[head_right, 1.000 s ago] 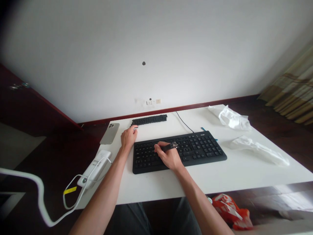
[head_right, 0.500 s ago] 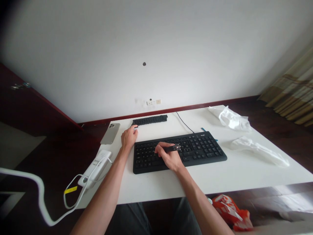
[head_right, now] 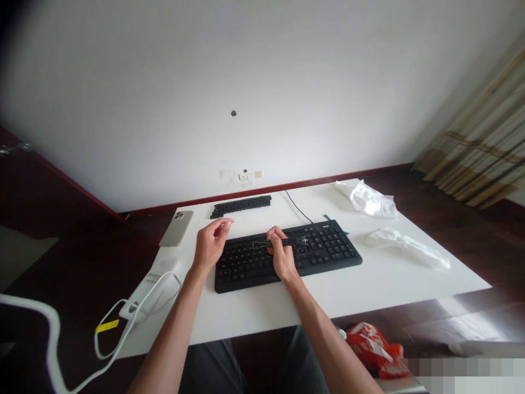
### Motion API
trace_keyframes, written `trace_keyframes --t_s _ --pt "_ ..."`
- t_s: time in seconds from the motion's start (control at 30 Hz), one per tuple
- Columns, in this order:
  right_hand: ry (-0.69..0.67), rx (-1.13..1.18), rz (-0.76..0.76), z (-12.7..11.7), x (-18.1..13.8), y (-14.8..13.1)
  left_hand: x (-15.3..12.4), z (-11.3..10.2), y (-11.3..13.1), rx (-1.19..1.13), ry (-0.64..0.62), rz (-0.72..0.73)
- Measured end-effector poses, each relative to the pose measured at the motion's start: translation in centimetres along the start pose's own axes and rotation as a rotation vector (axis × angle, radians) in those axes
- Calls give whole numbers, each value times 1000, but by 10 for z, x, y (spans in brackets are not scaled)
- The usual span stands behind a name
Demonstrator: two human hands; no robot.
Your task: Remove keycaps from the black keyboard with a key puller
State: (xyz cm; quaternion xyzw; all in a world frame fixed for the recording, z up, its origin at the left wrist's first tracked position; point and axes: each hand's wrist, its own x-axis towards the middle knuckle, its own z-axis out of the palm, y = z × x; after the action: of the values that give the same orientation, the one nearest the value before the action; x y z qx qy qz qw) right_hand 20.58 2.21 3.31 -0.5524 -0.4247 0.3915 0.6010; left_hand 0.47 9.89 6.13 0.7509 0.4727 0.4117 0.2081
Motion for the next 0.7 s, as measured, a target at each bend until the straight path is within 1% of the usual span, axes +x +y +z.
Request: trace_keyframes --t_s 0.1,0.17,0.23,0.33,0.47,0.57,0.7 --pt "-17 9 2 1 -1 0 -22 8 18 39 -113 -70" --pt "-55 54 6 1 0 2 -34 17 26 8 -171 -103" --pt "-94 123 5 2 2 7 -44 25 30 -52 -201 -115" --pt "-125 213 -29 2 5 13 -54 31 35 -132 -172 -141" --pt "-162 177 -88 1 5 13 -59 30 36 -213 -98 -166" --pt "-198 142 -80 0 3 11 -59 28 32 -160 -91 -190" --pt "-232 128 -55 0 1 10 -58 29 28 -19 -77 -203"
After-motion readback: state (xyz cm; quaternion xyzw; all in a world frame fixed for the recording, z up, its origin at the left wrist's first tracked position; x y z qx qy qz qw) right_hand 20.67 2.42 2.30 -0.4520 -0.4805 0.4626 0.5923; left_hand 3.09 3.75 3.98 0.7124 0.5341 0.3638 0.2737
